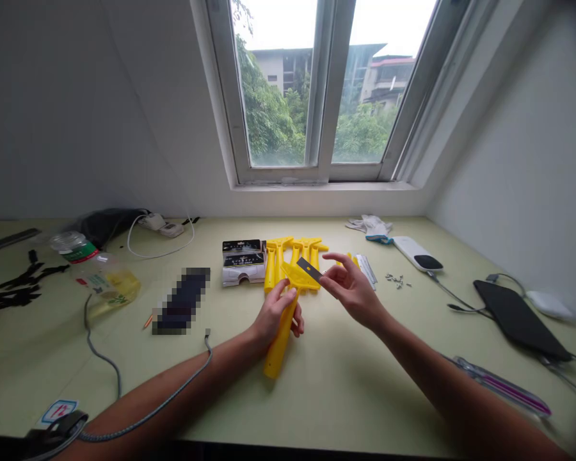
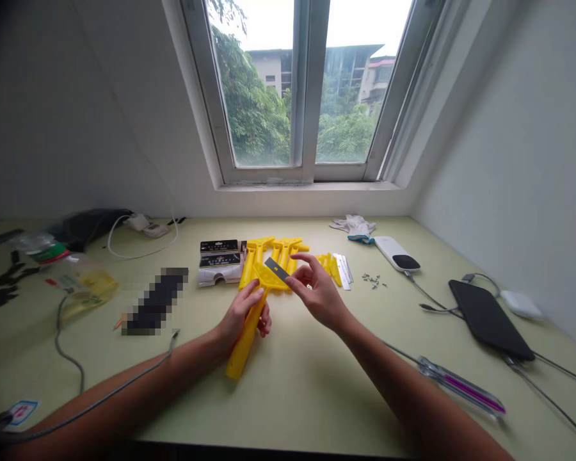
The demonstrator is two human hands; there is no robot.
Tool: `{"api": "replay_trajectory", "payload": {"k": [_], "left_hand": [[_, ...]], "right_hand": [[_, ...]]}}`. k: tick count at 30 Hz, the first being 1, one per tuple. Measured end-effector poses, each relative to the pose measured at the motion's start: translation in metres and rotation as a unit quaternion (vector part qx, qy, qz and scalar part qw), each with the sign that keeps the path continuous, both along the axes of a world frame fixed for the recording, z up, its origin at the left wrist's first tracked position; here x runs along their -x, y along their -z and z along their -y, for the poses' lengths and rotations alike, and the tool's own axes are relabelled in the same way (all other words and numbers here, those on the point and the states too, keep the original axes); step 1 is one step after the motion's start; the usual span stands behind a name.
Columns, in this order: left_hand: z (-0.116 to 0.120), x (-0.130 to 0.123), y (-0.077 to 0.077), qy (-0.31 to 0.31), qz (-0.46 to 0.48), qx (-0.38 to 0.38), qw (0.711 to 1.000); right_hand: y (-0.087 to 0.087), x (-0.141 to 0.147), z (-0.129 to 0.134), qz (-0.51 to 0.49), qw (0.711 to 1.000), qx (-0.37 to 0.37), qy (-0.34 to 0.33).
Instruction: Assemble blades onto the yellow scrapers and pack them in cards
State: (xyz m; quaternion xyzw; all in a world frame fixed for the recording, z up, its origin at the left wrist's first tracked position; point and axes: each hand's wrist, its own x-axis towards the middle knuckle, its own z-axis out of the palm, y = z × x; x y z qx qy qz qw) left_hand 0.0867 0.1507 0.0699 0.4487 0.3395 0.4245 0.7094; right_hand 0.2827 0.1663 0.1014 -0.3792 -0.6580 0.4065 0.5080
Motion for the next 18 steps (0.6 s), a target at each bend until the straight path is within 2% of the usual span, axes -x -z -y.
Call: {"api": "replay_trajectory", "payload": {"k": [5, 9, 18], "left_hand": [[0.007, -0.006, -0.008, -0.006, 0.013, -0.011, 1.0], [0.014, -0.004, -0.012, -0.005, 0.032, -0.023, 0.999], [0.014, -0.004, -0.01, -0.023, 0.036, -0.012, 0.999]], "right_hand": [[-0.009, -0.006, -0.005, 0.101, 0.994, 0.03, 0.0], [-0.01, 0.0, -0.002, 0.173, 0.985, 0.018, -0.016], [-0.006, 0.011, 0.007, 0.195, 0.981, -0.015, 0.004]]}}
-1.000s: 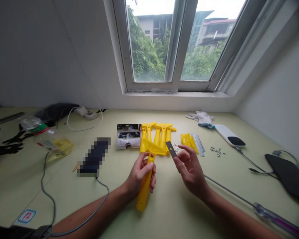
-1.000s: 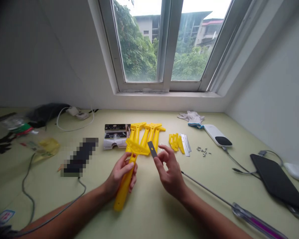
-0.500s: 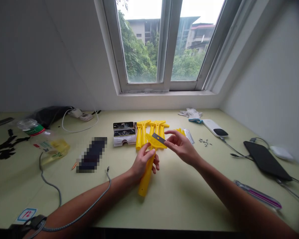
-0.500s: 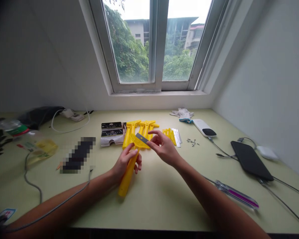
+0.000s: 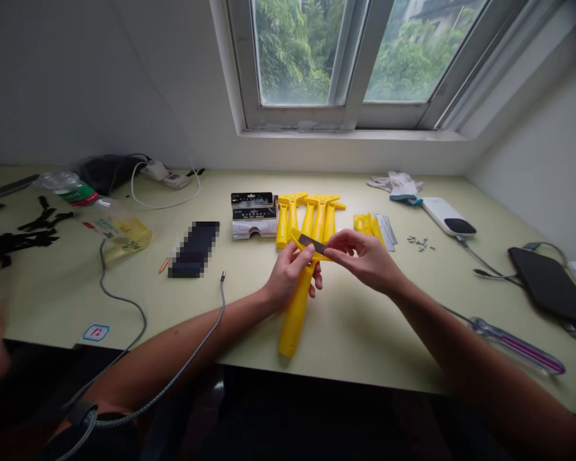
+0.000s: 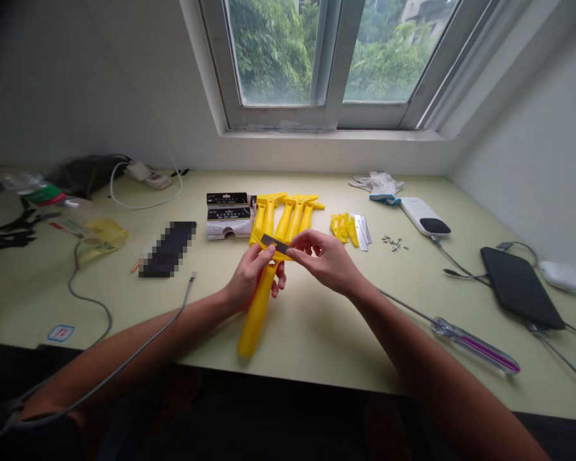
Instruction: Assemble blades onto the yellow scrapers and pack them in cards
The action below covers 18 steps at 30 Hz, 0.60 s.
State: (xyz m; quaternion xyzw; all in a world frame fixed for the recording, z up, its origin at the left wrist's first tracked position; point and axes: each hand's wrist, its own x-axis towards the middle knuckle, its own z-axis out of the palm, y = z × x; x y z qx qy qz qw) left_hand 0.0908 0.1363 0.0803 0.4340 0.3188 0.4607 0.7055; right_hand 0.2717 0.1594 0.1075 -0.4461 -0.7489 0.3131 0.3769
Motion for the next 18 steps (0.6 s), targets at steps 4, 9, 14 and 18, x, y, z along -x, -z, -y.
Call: {"api": "replay_trajectory", "payload": {"k": [4, 9, 14, 18], "left_hand": [[0.0016, -0.0001, 0.0004, 0.002, -0.015, -0.01, 1.0], [0.0029, -0.0018, 0.004, 0.012, -0.005, -0.003, 1.0], [0.0032, -0.0041, 0.0082, 0.037, 0.011, -0.005, 0.999], [0.0039, -0.0033, 0.0078, 0.047, 0.003, -0.015, 0.999]], "right_hand": [[0.0013, -0.0036, 0.0056, -0.019, 1.0, 0.009, 0.007], [0.0031, -0.0086, 0.0068, -0.099, 0.994, 0.046, 0.012], [0.0035, -0.0065, 0.0069, -0.065, 0.997, 0.03, 0.014], [0.0023, -0.0067, 0.008, -0.043, 0.999, 0.017, 0.009]]}}
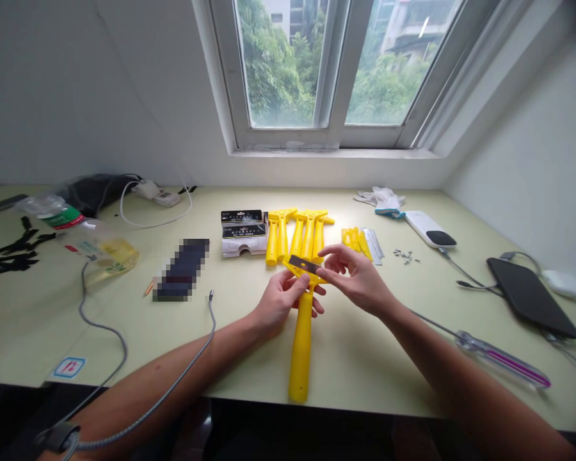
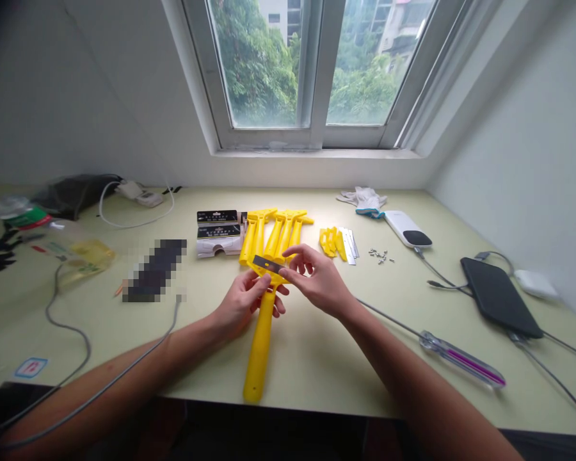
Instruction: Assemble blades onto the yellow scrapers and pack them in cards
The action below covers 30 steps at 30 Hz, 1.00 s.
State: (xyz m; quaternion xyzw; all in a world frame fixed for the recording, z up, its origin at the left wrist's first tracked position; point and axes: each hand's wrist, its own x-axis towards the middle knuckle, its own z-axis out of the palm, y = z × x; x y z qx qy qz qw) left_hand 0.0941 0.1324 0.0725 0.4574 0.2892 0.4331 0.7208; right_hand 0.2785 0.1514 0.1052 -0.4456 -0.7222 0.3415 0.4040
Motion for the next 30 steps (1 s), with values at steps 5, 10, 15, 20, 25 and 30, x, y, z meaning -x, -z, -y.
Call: {"api": "replay_trajectory", "payload": {"k": [5, 10, 15, 20, 25, 30], "left_hand": [[-0.0016, 0.0031, -0.0017, 0.019, -0.006, -0.016, 1.0], [-0.0005, 0.0038, -0.0013, 0.048, -0.007, -0.03, 0.998], [0.0017, 0.0044, -0.0019, 0.055, -0.018, -0.033, 0.998], [0.0019, 0.0061, -0.0044, 0.073, -0.022, -0.036, 0.996], [0.0039, 0.0064, -0.0053, 0.074, -0.024, -0.044, 0.996], [0.0037, 0.0068, -0.0038, 0.071, -0.028, -0.032, 0.997]], "right_hand": [[-0.0021, -0.0017, 0.0012, 0.012, 1.0, -0.001, -0.003], [-0.0043, -0.0016, 0.0008, -0.001, 1.0, -0.003, -0.002], [-0.0031, -0.0003, 0.0004, -0.046, 0.996, 0.058, -0.047], [-0.0013, 0.0007, 0.0007, -0.09, 0.987, 0.108, -0.076], [-0.0034, 0.0011, 0.003, -0.098, 0.983, 0.122, -0.096], [-0.0037, 0.0023, 0.0055, -0.114, 0.978, 0.144, -0.099]]}}
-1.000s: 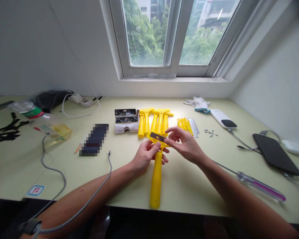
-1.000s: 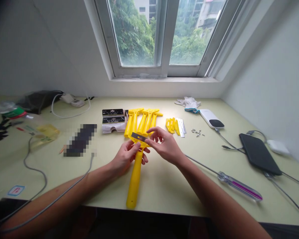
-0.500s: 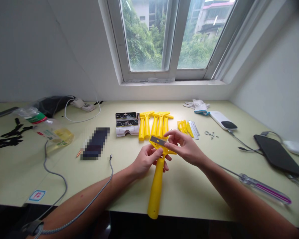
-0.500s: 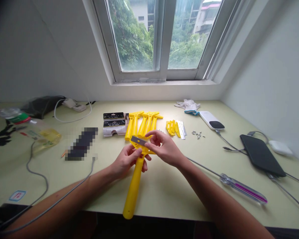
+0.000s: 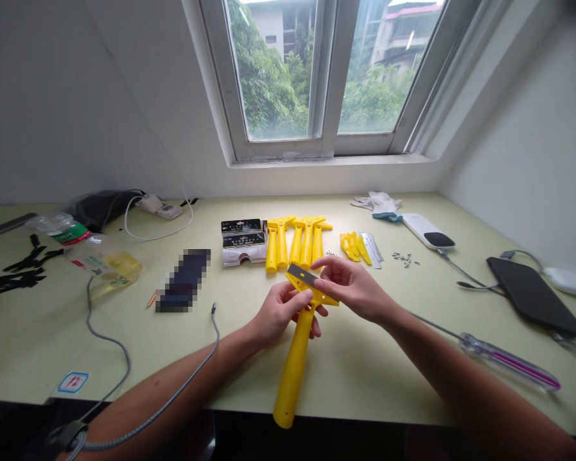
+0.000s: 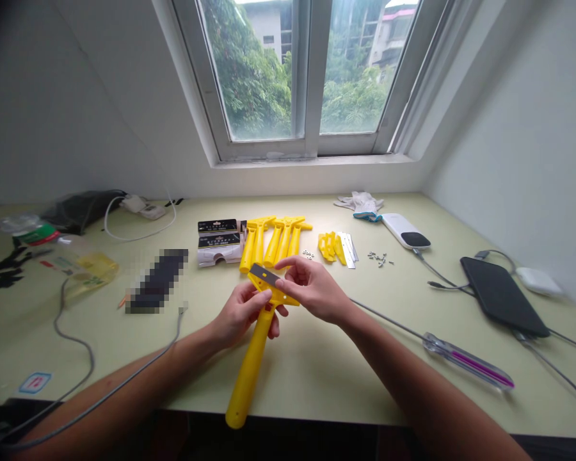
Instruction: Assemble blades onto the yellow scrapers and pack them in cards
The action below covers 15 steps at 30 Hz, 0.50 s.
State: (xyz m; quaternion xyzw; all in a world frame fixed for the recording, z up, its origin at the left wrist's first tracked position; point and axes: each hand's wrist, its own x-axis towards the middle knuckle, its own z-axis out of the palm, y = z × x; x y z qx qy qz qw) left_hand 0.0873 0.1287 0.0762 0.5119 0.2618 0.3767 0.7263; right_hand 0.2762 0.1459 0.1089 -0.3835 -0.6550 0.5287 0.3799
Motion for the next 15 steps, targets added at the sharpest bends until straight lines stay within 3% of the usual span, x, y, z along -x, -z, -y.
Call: {"api": "replay_trajectory", "payload": {"k": [15], "left_hand": [[-0.0003, -0.0028, -0.0006, -0.027, -0.011, 0.066, 0.997]], "right_hand": [[-0.0011, 0.0006, 0.001, 0.023, 0.998, 0.044, -0.027]]}}
